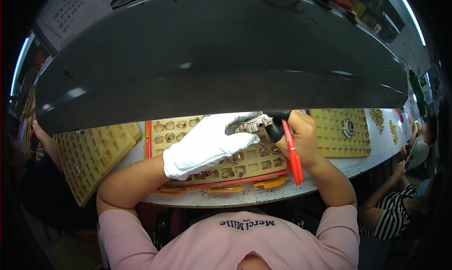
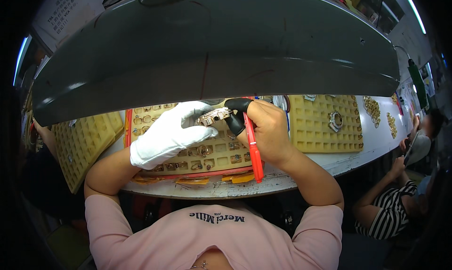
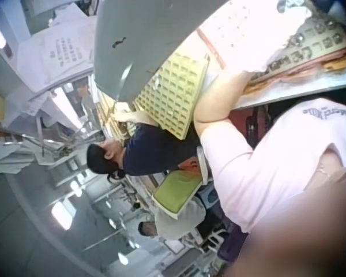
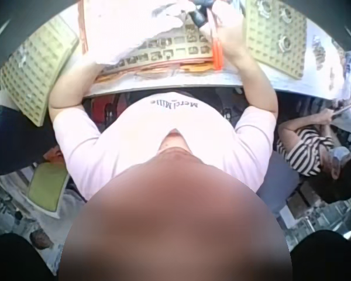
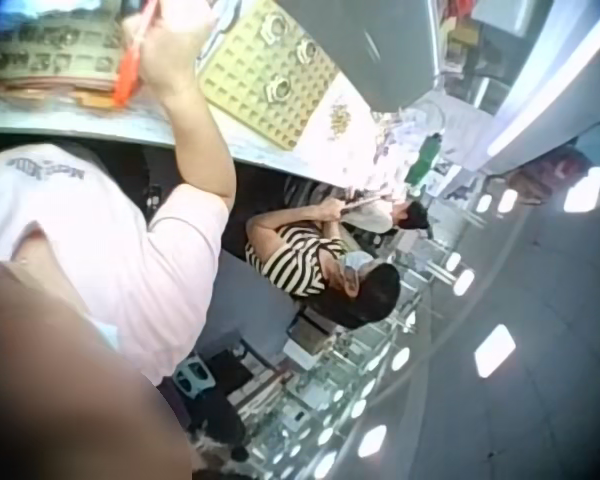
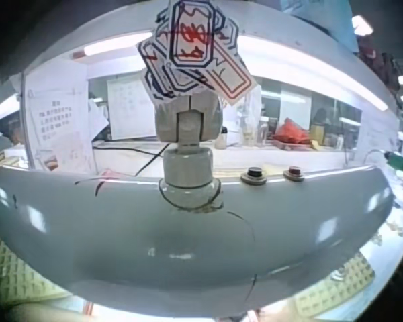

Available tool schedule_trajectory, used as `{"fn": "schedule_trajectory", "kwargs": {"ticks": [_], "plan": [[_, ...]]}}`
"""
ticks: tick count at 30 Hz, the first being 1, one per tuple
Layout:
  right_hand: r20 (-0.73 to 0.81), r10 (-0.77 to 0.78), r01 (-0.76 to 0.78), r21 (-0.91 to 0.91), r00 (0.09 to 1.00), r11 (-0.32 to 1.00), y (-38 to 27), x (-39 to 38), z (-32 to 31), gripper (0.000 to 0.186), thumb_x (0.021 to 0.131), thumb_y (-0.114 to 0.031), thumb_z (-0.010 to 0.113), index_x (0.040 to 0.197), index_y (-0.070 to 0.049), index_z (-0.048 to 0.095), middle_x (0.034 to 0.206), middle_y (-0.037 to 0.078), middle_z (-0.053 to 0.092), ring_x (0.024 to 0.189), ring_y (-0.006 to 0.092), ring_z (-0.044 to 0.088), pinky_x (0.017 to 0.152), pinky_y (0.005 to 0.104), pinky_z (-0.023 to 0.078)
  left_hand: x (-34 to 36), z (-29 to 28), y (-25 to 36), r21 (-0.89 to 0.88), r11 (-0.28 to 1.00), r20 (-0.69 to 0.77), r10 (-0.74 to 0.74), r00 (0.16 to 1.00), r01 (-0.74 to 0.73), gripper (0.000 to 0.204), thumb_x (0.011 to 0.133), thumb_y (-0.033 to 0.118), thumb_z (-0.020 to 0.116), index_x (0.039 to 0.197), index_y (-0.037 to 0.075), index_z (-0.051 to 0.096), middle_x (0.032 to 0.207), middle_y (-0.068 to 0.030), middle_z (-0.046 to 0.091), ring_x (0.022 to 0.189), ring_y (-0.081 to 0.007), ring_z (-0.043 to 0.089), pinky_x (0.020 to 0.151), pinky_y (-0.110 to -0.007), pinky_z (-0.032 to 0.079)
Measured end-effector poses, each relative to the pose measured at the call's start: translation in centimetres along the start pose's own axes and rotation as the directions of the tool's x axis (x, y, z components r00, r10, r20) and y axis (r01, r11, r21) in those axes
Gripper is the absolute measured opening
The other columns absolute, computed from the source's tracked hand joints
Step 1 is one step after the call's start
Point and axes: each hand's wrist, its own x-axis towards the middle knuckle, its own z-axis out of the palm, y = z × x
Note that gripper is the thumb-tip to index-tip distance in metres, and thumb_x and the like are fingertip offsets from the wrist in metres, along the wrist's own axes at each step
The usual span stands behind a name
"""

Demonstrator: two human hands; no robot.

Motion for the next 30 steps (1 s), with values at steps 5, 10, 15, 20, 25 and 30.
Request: {"fn": "schedule_trajectory", "kwargs": {"ticks": [5,10,15,20,25,30], "plan": [[0.008,-0.044,0.044,-0.075,0.999,0.996,0.2,0.0,-0.2,0.026,0.069,-0.003,0.071,0.094,-0.002,0.065,0.074,0.012,0.064,0.062,0.0284,0.06,0.058,0.0342,0.047,0.1,-0.4,-0.2,0.14,0.99,0.001,0.0,1.0,-0.001,0.05,0.089,0.024,0.064,0.129,0.0,0.048,0.117,-0.0107,0.057,0.103,-0.0144,0.056,0.089,-0.029,0.046],[-0.005,-0.118,0.117,-0.107,0.993,0.987,0.4,-0.1,0.0,0.029,0.067,-0.005,0.072,0.096,-0.003,0.067,0.07,0.01,0.062,0.061,0.0276,0.059,0.057,0.0349,0.046,0.3,-0.1,-0.3,0.207,0.978,-0.097,0.026,0.995,-0.006,0.046,0.088,0.027,0.062,0.123,-0.001,0.055,0.102,-0.0071,0.062,0.091,-0.0101,0.057,0.08,-0.025,0.046],[0.004,-0.14,0.14,-0.11,0.99,0.984,0.1,0.1,0.0,0.032,0.066,-0.006,0.072,0.097,-0.003,0.067,0.068,0.01,0.061,0.059,0.0269,0.057,0.056,0.0351,0.046,0.4,-0.3,-0.8,0.19,0.982,-0.091,0.035,0.995,-0.017,0.039,0.088,0.027,0.061,0.117,0.0,0.059,0.091,-0.003,0.064,0.081,-0.0065,0.055,0.071,-0.022,0.045],[0.017,-0.126,0.127,-0.105,0.992,0.986,0.6,-0.1,0.0,0.039,0.057,-0.003,0.071,0.096,-0.002,0.066,0.065,0.01,0.058,0.057,0.0272,0.056,0.054,0.0354,0.045,0.6,-0.2,-0.6,0.257,0.966,-0.1,0.029,0.995,-0.003,0.039,0.088,0.028,0.06,0.119,0.004,0.059,0.089,-0.0033,0.064,0.074,-0.0067,0.055,0.063,-0.023,0.045],[0.008,-0.148,0.148,-0.098,0.989,0.984,0.6,-0.1,0.3,0.039,0.053,-0.001,0.069,0.092,0.0,0.065,0.062,0.011,0.056,0.055,0.0275,0.055,0.052,0.0357,0.043,0.2,-0.4,0.0,0.333,0.943,-0.084,0.017,0.996,0.012,0.038,0.088,0.028,0.061,0.116,0.002,0.061,0.09,-0.0041,0.065,0.076,-0.006,0.055,0.065,-0.022,0.045],[0.067,-0.116,0.124,-0.123,0.991,0.985,1.1,-0.5,0.1,0.029,0.05,-0.002,0.069,0.078,-0.001,0.061,0.059,0.011,0.053,0.053,0.0277,0.053,0.05,0.0361,0.041,0.8,-0.7,-1.5,0.297,0.953,-0.1,0.09,0.991,-0.056,0.037,0.088,0.028,0.062,0.113,0.002,0.062,0.087,-0.0032,0.064,0.076,-0.0067,0.053,0.069,-0.024,0.045]]}}
